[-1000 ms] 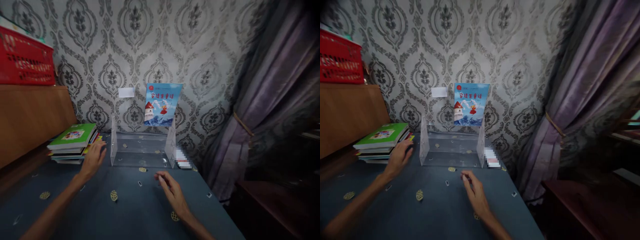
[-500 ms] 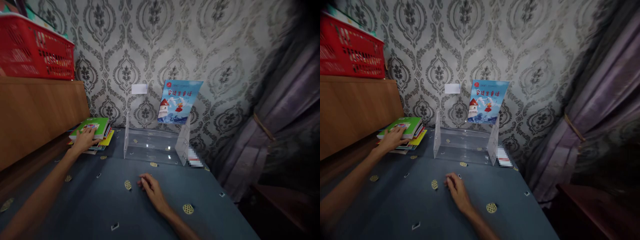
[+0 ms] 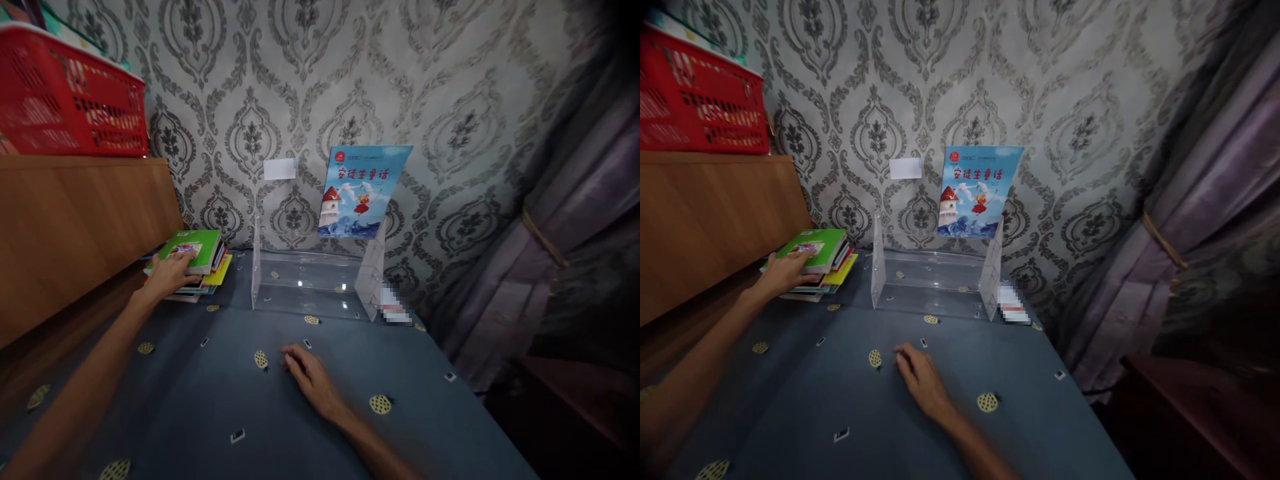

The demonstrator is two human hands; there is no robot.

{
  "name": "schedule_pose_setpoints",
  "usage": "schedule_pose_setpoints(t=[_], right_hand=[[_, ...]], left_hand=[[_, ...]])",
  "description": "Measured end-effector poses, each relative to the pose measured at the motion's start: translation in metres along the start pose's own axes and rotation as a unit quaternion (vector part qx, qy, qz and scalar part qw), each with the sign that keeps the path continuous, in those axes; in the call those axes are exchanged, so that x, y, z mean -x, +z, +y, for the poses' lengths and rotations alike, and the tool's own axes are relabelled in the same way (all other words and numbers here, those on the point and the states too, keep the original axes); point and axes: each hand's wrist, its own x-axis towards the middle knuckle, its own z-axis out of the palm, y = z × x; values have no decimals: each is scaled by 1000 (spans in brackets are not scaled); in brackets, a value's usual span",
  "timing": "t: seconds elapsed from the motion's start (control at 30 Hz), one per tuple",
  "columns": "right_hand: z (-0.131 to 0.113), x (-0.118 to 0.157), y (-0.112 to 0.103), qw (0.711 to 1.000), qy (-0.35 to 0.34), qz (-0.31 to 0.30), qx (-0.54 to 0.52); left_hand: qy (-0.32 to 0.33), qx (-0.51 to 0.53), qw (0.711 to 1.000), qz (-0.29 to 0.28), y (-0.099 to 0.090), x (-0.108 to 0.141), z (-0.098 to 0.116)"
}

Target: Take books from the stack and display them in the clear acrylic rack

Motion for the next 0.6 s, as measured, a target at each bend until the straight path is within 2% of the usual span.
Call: schedule_pose_setpoints(t=[0.6], right_hand=[[1,-1,-1,999,-29,-20,31]], left_hand=[[47,-83,995,28,0,-7,-8]])
